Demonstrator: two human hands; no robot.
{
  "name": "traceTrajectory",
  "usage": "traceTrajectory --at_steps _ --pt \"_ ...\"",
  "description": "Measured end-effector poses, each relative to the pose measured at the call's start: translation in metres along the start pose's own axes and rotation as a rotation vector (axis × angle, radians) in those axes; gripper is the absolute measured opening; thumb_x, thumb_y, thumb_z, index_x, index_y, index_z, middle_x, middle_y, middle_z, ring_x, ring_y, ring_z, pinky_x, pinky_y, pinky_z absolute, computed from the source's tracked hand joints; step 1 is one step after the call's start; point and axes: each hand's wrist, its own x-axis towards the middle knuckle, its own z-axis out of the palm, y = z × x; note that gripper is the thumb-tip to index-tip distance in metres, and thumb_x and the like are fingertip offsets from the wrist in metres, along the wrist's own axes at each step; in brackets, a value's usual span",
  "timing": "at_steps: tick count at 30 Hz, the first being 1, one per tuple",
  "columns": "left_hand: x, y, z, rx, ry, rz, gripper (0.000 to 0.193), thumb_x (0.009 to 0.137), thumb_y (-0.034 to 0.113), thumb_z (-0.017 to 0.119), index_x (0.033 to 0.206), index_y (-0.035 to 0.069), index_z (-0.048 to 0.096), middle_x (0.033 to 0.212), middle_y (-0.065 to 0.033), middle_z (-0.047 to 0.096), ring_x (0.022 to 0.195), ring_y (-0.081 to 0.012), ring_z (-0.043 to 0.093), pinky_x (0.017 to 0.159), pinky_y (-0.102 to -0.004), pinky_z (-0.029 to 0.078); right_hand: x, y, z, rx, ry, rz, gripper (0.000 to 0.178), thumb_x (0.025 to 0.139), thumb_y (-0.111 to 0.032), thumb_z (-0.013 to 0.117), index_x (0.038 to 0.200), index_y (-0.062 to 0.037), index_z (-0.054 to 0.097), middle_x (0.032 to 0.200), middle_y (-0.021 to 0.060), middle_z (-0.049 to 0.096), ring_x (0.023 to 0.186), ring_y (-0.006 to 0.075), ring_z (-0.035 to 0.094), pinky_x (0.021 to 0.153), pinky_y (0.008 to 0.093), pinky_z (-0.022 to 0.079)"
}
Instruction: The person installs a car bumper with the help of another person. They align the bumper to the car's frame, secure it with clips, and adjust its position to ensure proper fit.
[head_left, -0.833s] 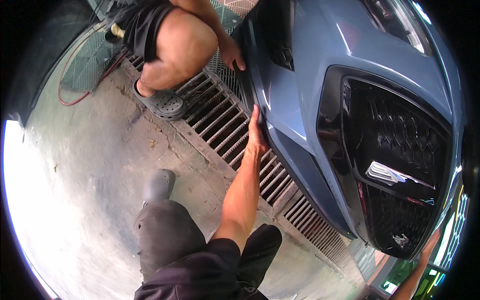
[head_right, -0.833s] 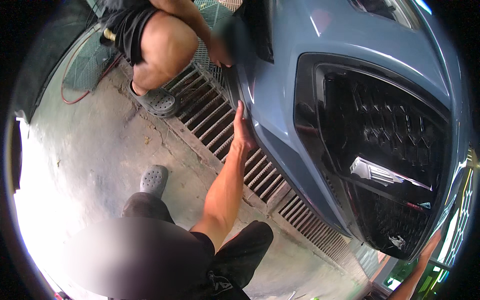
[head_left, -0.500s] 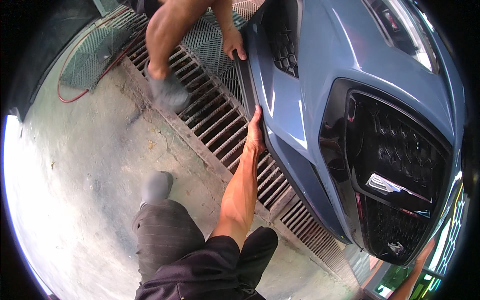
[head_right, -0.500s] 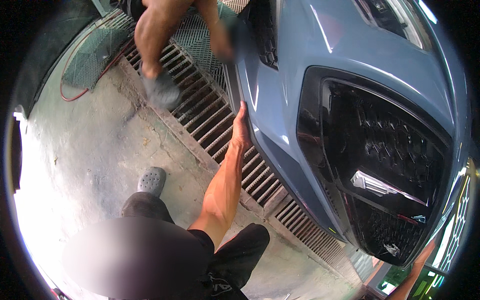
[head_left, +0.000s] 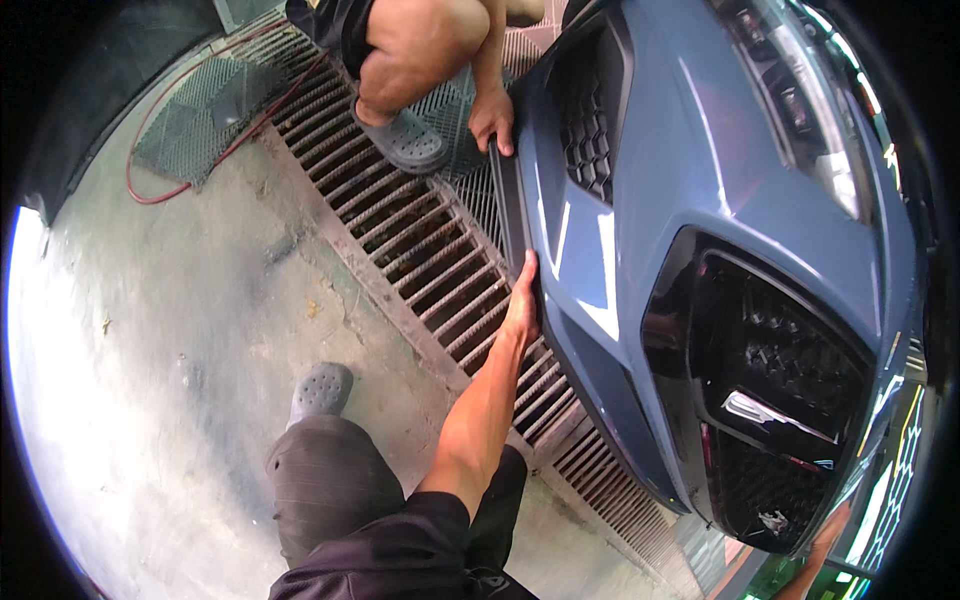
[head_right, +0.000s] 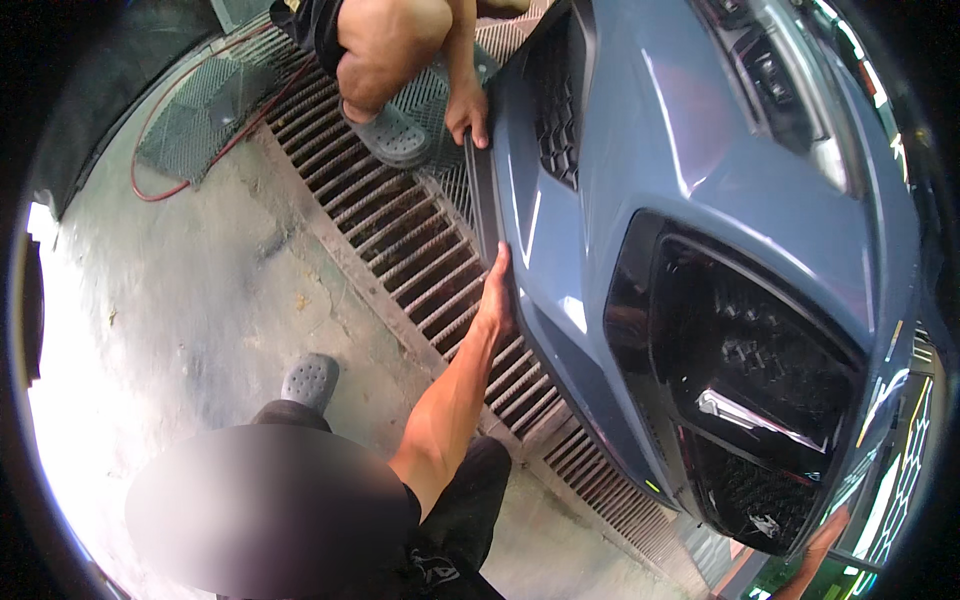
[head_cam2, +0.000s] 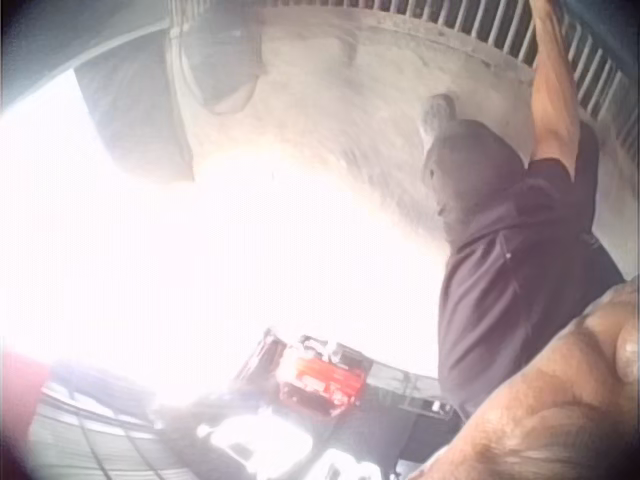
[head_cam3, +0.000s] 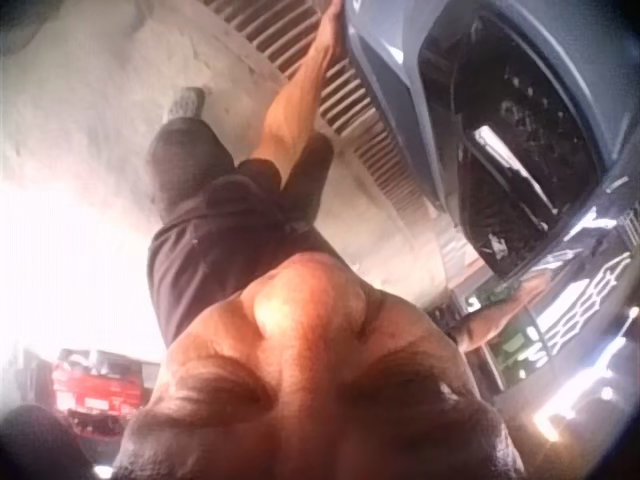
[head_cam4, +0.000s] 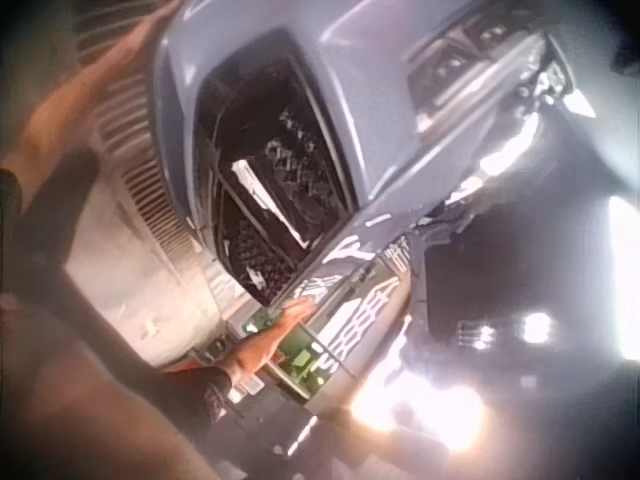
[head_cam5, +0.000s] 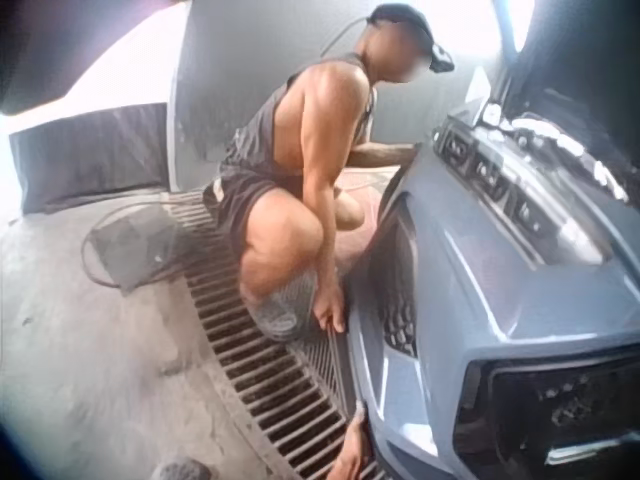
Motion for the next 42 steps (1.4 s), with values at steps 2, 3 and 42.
traceTrajectory --at_steps 2,3,42 --pt "0.001 0.001 -0.005 -0.016 -0.031 -0.038 0.091 0.103 0.079 0.051 0.157 0.006 0.054 0.148 -0.0120 0.063 0.135 -0.0288 0.058 0.118 -0.0471 0.045 -0.008 -0.003 0.012 0.038 0.063 -0.002 0.030 0.113 -0.044 0.052 0.110 -0.0146 0.051 0.110 -0.0019 0.042 0.105 0.0129 0.042 0.102 0.0316 0.036" --pt "0.007 -0.004 -0.010 -0.003 -0.017 0.004 0.103 0.099 0.080 0.057 0.160 -0.003 0.045 0.155 -0.0165 0.057 0.138 -0.0295 0.056 0.119 -0.0458 0.045 -0.007 -0.013 0.008 0.046 0.084 -0.012 0.030 0.113 -0.044 0.053 0.111 -0.0141 0.052 0.110 -0.0020 0.042 0.106 0.0133 0.043 0.103 0.0323 0.037" --pt "0.051 -0.046 -0.076 0.184 0.015 -0.054 0.068 0.107 0.060 0.058 0.149 0.007 0.059 0.141 -0.0140 0.069 0.128 -0.0334 0.065 0.105 -0.0504 0.057 0.011 -0.032 0.069 -0.217 0.035 -0.007 0.044 0.112 -0.045 0.054 0.121 -0.0024 0.063 0.114 0.0056 0.057 0.110 0.0203 0.052 0.104 0.0354 0.041"
